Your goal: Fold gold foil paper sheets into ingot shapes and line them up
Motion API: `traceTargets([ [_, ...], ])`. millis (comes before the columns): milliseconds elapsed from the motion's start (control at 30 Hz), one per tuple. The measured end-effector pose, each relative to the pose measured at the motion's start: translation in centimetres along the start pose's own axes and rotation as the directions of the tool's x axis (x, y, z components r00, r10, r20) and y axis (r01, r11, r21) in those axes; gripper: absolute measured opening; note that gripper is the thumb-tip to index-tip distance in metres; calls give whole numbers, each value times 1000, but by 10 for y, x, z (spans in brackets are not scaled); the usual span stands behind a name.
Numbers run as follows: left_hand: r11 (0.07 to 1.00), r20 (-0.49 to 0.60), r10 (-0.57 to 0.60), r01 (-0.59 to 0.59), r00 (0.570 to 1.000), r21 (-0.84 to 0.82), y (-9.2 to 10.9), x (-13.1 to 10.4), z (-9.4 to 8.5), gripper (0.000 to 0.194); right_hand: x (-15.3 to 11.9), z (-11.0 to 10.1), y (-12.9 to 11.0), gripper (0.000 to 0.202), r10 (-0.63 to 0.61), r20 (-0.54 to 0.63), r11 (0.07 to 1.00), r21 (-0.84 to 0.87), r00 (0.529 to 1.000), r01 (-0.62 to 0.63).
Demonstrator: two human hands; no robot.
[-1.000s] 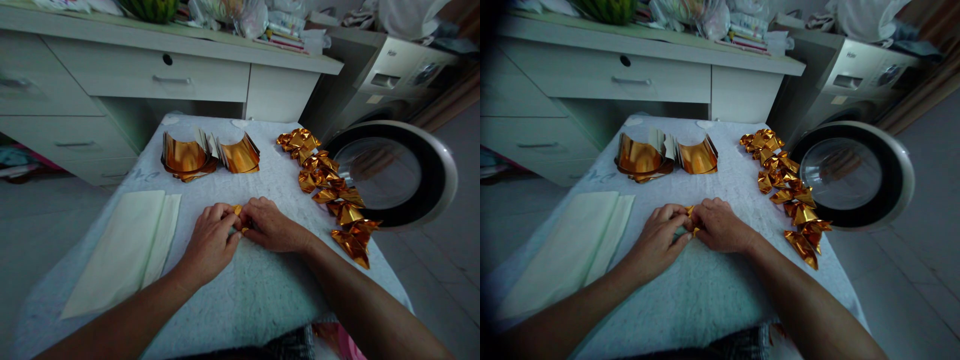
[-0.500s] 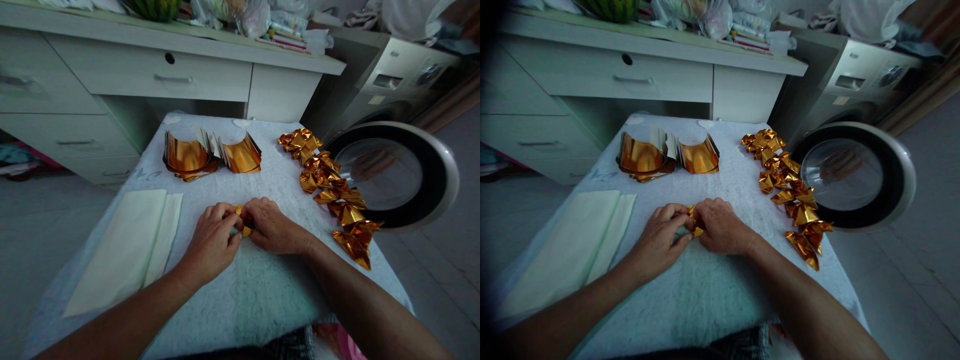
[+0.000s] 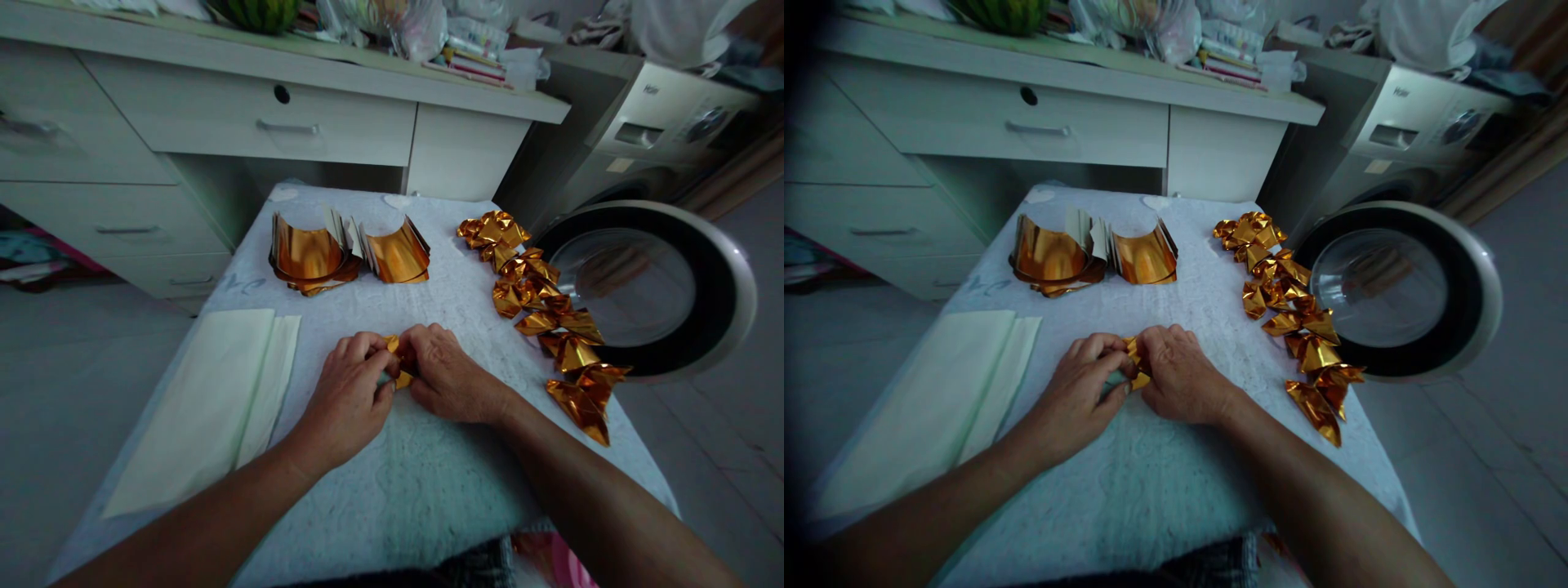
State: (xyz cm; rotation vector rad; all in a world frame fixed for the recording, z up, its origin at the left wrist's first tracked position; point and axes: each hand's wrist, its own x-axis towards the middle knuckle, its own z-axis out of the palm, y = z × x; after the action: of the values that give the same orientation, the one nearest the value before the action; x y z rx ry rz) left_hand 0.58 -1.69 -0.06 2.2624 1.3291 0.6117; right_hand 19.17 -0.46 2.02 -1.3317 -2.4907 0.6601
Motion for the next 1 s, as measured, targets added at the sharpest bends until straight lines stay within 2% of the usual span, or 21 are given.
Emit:
traceTargets([
  [367, 1000, -5, 21, -21, 1000, -23, 0, -2, -2, 16, -2, -5, 1, 32, -26, 30, 999, 27, 999, 25],
  [633, 991, 4, 28, -27, 1000, -129, -3, -3, -8, 26, 1, -14, 6, 18, -152, 95, 988, 27, 984, 150],
  [867, 989, 13, 58, -55, 998, -139, -7, -1, -17, 21, 0, -15, 12, 16, -201, 56, 979, 50, 978, 199],
  [1000, 992, -5, 48, -48, 999, -120, -12, 2, -24, 32, 0, -17, 9, 9, -209, 88, 978, 24, 974, 207],
])
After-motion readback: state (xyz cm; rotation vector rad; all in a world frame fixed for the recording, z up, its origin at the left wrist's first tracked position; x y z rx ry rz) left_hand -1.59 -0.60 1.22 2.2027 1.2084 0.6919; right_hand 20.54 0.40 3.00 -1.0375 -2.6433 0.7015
